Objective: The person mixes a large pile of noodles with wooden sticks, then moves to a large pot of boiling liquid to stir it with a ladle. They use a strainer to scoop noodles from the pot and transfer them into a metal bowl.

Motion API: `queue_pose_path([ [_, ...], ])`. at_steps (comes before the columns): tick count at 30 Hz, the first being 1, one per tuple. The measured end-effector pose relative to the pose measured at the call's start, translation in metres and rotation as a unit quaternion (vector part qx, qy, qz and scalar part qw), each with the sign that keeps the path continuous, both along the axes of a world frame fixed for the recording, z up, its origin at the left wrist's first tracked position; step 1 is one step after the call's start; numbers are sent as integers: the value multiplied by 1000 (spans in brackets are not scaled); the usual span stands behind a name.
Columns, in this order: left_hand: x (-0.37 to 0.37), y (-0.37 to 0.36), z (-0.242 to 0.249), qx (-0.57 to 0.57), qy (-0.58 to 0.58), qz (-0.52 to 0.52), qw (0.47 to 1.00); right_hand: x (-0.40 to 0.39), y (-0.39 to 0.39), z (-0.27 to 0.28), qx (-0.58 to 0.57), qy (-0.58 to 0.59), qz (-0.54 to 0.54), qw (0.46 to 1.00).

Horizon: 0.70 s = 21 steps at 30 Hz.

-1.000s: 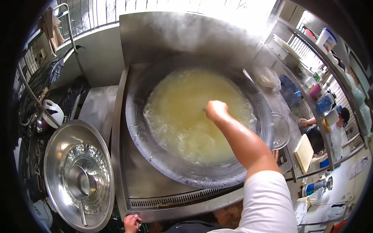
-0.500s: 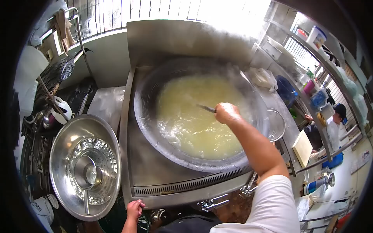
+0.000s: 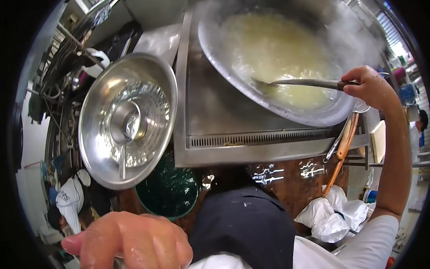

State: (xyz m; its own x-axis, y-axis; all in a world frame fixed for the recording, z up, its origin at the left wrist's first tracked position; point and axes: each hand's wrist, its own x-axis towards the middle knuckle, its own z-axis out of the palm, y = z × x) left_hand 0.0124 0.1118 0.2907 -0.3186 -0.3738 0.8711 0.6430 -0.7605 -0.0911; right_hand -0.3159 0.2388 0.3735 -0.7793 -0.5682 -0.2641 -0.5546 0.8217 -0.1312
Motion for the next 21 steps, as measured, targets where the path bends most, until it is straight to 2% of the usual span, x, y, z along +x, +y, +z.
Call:
queue_pose_path([
  [1, 10, 2, 10, 6, -5, 6, 1000, -7, 4, -11, 6, -5, 6, 1000],
  [2, 20, 1, 34, 24, -148, -60, 987, -17, 10, -26, -3, 7, 40, 999],
  [3, 28, 0, 46, 44, -286, -128, 949, -24, 13, -34, -11, 18, 73, 997],
  [4, 31, -5, 48, 30, -318, -136, 938, -22, 10, -35, -1, 17, 76, 997],
  [6, 34, -5, 43, 11, -318, -131, 939, -13, -2, -42, 41, -9, 18, 999],
  [8, 36, -4, 38, 6, -318, -127, 940, -31, 4, -59, 38, -9, 50, 998],
  [10, 38, -3, 36, 2, -319, -126, 939, -32, -2, -64, 62, -25, 15, 998],
  [11, 39, -1, 35, 0, -319, -124, 940, -58, 10, -81, 44, -30, 63, 997],
  [14, 38, -1, 31, -1, -322, -117, 940, -48, -2, -80, 64, -30, 31, 997],
  [21, 42, -3, 27, 1, -332, -109, 937, -58, -8, -92, 69, -33, 55, 996],
])
